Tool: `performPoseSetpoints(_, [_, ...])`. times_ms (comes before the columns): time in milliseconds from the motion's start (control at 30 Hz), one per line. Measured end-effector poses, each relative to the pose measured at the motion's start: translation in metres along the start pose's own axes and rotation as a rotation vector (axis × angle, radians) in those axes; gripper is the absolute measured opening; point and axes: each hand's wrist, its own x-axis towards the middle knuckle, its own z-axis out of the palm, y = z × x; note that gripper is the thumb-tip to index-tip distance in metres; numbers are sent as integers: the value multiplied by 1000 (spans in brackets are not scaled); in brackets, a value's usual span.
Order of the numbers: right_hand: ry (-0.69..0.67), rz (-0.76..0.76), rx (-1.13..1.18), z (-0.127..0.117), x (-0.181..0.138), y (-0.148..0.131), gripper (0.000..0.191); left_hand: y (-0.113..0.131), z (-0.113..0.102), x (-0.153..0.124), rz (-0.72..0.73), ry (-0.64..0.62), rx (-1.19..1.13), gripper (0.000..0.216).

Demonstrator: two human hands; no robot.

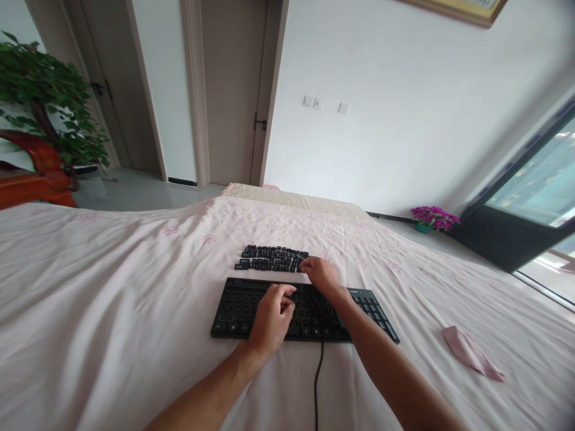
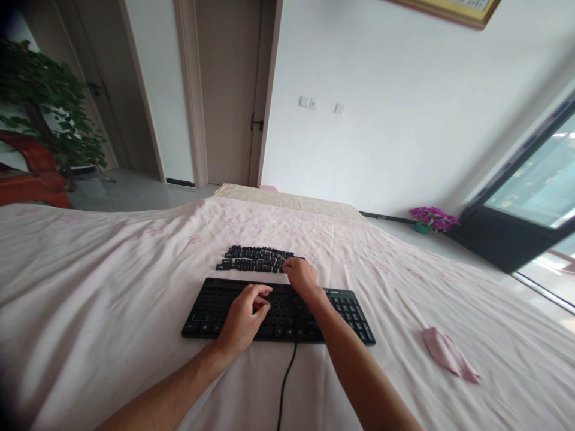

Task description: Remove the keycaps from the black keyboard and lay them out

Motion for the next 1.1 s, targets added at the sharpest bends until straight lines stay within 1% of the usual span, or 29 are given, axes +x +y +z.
performPoseSetpoints(167, [2, 13, -18, 5, 4, -1, 17, 0, 0, 0, 5, 3, 2, 34])
performPoseSetpoints(333, [10, 1, -13, 4, 4, -2, 16, -1, 0, 1, 12, 4, 11, 33])
performPoseSetpoints(400, [20, -6, -2, 0, 1, -4, 21, -2, 1, 0, 15, 1, 14, 33])
performPoseSetpoints(500, [41, -30, 35, -14, -8, -8, 39, -3, 1, -1, 15, -6, 16, 32])
performPoseSetpoints(567, [51, -108, 90, -28, -19, -11, 48, -3, 1, -2, 20, -12, 19, 31])
performPoseSetpoints(633, [69, -289, 170, -44, -34, -12, 49, -3, 1, -3, 35, -28, 28, 31])
performPoseSetpoints(667, [71, -345, 177, -50, -42, -12, 49, -3, 1, -4, 46, -40, 36, 31])
performPoseSetpoints(700, [66, -365, 192, -55, -51, -12, 48, -3, 1, -4, 56, -51, 47, 31])
performPoseSetpoints(767, [35, -337, 267, -60, -68, -10, 44, -1, 1, -6, 72, -73, 78, 32])
performPoseSetpoints(900, [-106, -195, 495, -53, -95, -2, 25, 6, 2, -10, 82, -137, 185, 34])
performPoseSetpoints(967, [-146, -169, 549, -49, -103, 2, 17, 12, 3, -10, 96, -181, 267, 39])
performPoseSetpoints(1033, [-143, -173, 562, -48, -108, 3, 14, 17, 3, -9, 114, -220, 362, 43])
performPoseSetpoints(1100, [-125, -181, 556, -48, -111, 3, 13, 21, 4, -6, 126, -259, 444, 43])
